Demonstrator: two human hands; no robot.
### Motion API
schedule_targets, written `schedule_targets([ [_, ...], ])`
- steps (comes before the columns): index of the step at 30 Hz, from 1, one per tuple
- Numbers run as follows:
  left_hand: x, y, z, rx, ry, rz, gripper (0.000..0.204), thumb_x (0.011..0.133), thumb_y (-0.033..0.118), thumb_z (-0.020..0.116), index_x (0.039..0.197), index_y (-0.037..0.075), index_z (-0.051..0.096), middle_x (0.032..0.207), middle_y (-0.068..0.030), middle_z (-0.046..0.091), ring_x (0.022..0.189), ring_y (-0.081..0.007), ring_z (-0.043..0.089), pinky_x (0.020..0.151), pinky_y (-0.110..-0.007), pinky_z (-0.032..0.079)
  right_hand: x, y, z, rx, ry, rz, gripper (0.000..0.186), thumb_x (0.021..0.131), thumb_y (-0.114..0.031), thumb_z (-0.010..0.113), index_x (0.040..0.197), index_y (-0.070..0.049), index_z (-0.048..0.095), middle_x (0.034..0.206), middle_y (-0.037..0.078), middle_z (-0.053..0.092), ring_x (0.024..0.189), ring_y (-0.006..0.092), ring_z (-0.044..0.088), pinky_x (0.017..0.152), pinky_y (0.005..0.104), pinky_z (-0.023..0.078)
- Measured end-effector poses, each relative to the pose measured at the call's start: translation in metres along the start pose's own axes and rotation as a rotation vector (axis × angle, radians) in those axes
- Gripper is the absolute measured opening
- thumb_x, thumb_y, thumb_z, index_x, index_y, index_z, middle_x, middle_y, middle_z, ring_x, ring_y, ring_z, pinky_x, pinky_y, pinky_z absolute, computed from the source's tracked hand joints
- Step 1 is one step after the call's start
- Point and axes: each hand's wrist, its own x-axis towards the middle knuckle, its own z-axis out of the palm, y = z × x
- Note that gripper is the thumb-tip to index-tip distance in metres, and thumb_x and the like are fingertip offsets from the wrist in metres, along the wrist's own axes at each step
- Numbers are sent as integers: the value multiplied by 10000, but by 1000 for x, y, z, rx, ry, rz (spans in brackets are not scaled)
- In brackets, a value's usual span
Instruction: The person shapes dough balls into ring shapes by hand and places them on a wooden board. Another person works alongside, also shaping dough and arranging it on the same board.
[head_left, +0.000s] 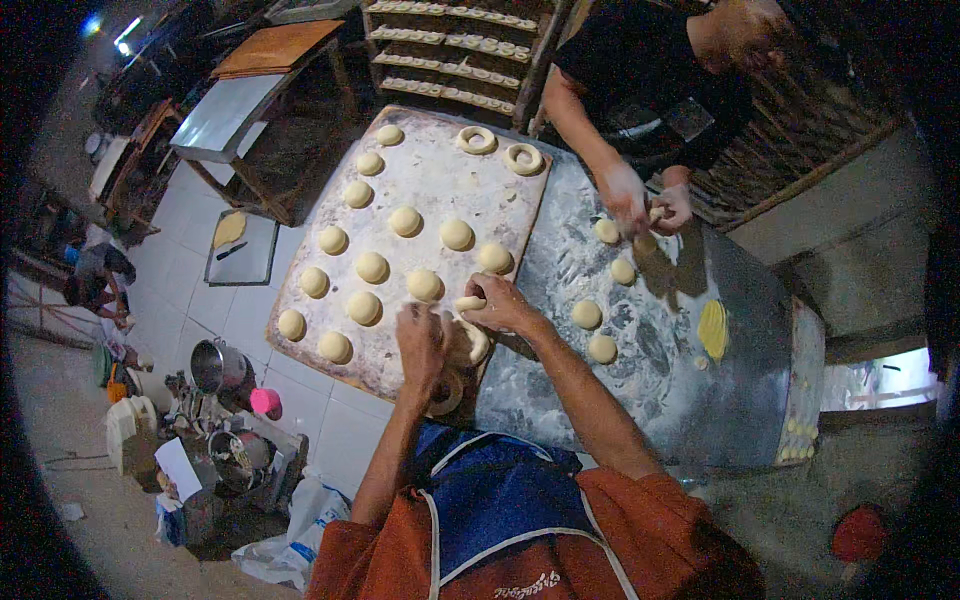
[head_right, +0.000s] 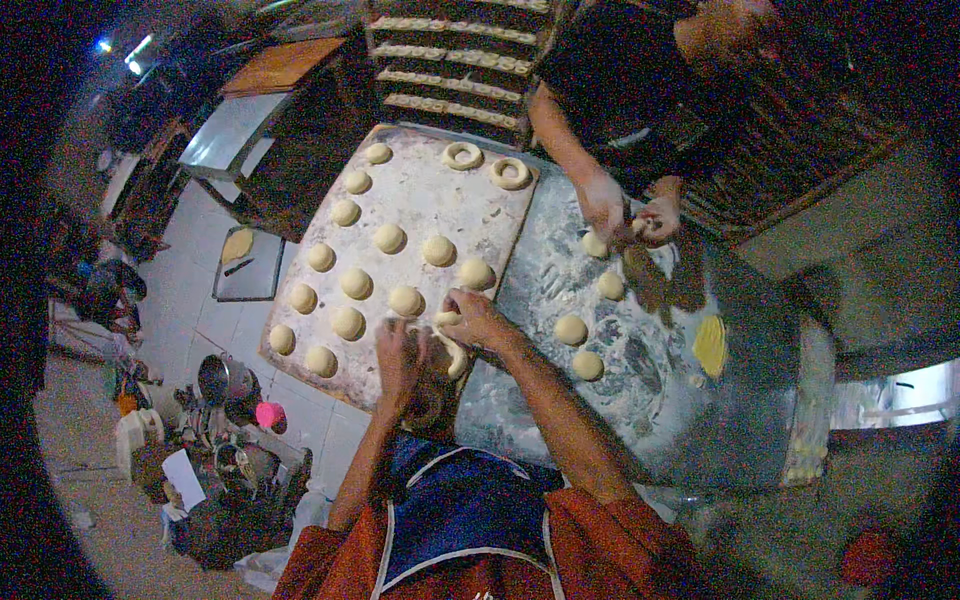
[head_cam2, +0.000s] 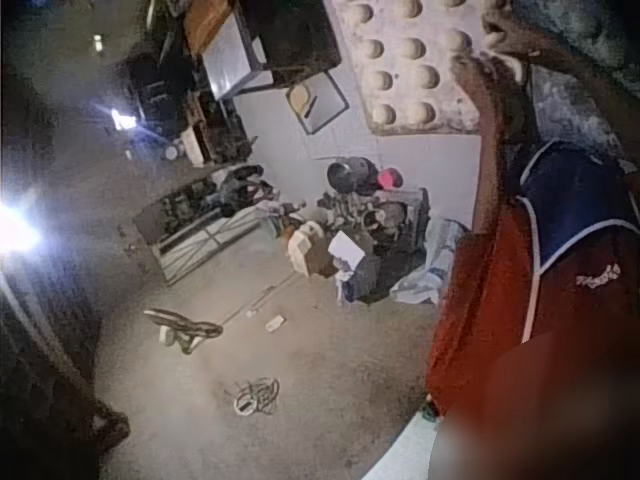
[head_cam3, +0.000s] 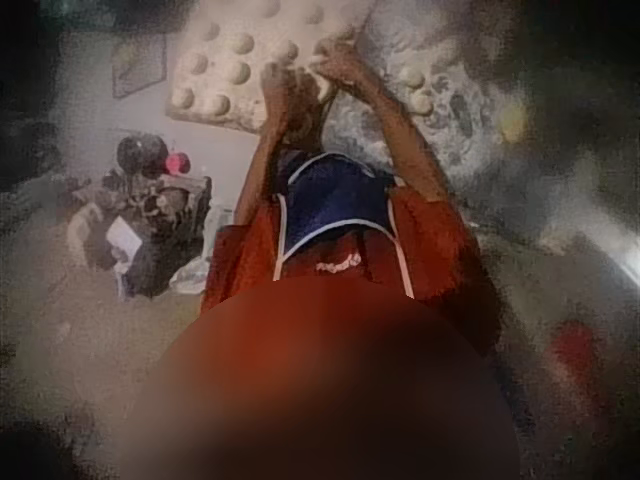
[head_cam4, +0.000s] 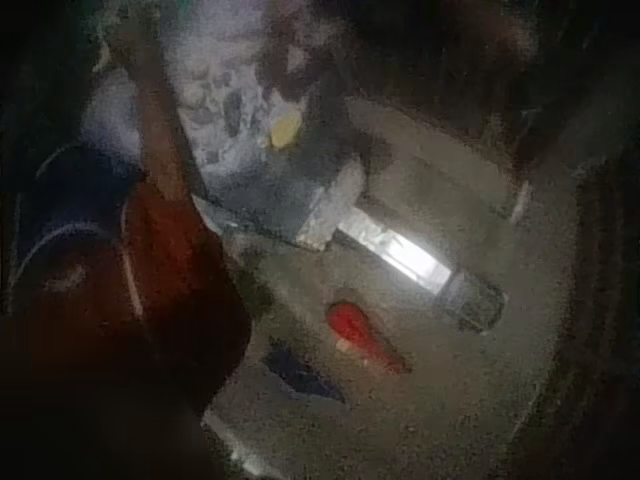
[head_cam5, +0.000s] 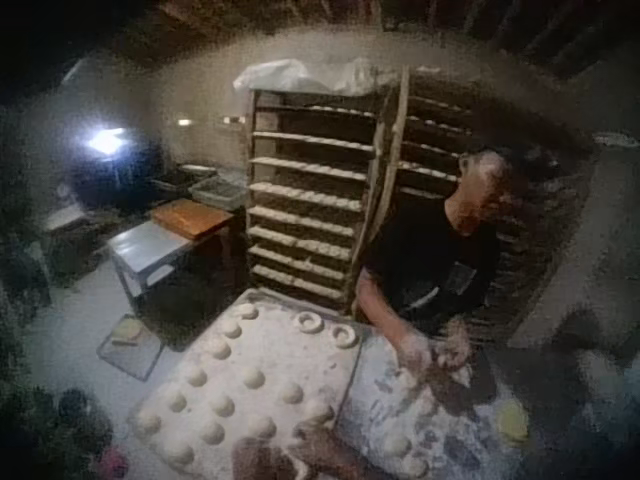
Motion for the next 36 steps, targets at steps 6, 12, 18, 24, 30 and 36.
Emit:
schedule_targets([
  [6,62,-50,35,226,-146,80,223,723,163,666,835,-1,565,790,-197,560,777,-371,528,699,-470,423,-78,38,-17,443,220,15,264,731,-45,746,969,-6,637,902,64,674,840,153,626,752,313,509],
  [12,72,-3,0,57,-334,-68,233,761,159,704,838,22,533,718,-209,575,718,-428,576,610,-474,459,-209,100,-86,-2,496,173,357,678,-39,725,1024,-32,635,973,150,627,898,324,614,808,403,498],
  [18,19,147,47,-395,-649,-66,362,726,170,770,1008,30,592,816,-172,689,770,-302,688,686,-386,527,-230,168,-124,24,542,567,355,633,-125,774,946,-49,627,915,151,639,853,339,620,774,420,492],
  [24,-13,250,126,-381,-651,-130,293,770,208,737,945,24,591,920,-224,664,881,-409,637,689,-464,511,-252,192,-126,174,602,337,269,685,-130,780,825,-23,577,804,67,622,729,177,607,672,346,481],
  [30,-46,296,143,-853,-668,-146,324,870,205,669,1090,-22,602,963,-164,677,877,-273,666,756,-359,538,-284,171,-129,680,734,170,387,718,-9,724,1042,-41,514,901,56,611,829,121,600,709,267,507],
  [36,-76,319,148,-1002,-551,-298,263,910,142,607,1087,-52,583,951,-120,657,871,-163,625,749,-307,525,-311,146,-143,590,635,119,404,724,21,678,1080,-46,498,932,74,634,867,146,623,772,281,513],
])
